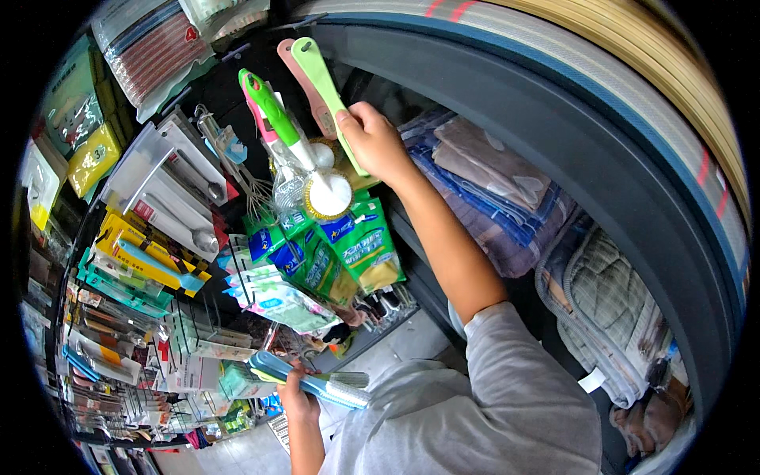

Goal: The person organizes a retail shelf by picking up various packaged items, including cleaning brushes and cutlery, and placing them back onto hooks or into slots. The person handles items one by one, adjusting their positions to ensure they are properly displayed.

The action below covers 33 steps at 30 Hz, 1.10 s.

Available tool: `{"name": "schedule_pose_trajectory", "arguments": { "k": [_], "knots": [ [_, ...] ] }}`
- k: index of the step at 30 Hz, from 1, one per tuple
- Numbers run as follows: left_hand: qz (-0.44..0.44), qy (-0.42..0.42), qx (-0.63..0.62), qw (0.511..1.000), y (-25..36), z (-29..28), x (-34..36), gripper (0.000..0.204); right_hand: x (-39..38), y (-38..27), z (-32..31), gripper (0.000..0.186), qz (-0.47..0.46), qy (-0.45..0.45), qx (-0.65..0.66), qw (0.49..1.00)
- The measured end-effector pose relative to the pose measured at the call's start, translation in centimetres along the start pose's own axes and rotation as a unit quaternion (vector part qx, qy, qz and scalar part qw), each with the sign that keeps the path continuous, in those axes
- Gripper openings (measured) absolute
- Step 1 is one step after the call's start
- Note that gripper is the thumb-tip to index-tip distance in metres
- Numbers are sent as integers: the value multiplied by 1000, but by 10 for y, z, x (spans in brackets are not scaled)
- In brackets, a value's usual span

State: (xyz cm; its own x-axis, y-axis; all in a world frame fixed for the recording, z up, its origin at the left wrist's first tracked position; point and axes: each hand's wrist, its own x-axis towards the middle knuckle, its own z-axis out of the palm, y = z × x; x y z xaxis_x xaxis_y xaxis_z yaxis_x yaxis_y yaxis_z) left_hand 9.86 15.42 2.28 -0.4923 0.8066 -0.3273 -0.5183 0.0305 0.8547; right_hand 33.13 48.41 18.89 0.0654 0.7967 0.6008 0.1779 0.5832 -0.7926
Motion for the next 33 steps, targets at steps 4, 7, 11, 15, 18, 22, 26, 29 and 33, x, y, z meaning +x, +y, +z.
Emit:
{"name": "schedule_pose_trajectory", "arguments": {
  "k": [4,7,11,15,18,22,26,29,33],
  "knots": [
    [-3,-3,-10,1000,0,3,1,16,-36,-29,-6,21,-164,165,-145,962],
    [-4,22,-5,1000,8,24,-1,17,-131,-57,4,20,-14,-170,59,984],
    [20,-26,-1,999,13,49,0,20,-248,-49,29,37,-43,-485,-96,868],
    [67,1,9,998,10,53,3,24,-268,-38,40,28,-51,-424,-54,903],
    [48,-33,-4,998,6,43,11,27,-238,-36,24,21,54,-394,-59,916],
    [13,-46,-34,998,8,43,8,31,-171,-39,-12,17,94,-230,67,966],
    [-10,-59,-43,997,5,38,3,30,-71,-39,-26,17,73,-88,153,982],
    [-16,-67,-39,997,1,37,1,30,-34,-39,-25,19,61,-44,130,989],
    [-24,-35,-33,999,0,32,-2,33,-25,-36,-15,19,75,-55,212,973]
  ]
}}
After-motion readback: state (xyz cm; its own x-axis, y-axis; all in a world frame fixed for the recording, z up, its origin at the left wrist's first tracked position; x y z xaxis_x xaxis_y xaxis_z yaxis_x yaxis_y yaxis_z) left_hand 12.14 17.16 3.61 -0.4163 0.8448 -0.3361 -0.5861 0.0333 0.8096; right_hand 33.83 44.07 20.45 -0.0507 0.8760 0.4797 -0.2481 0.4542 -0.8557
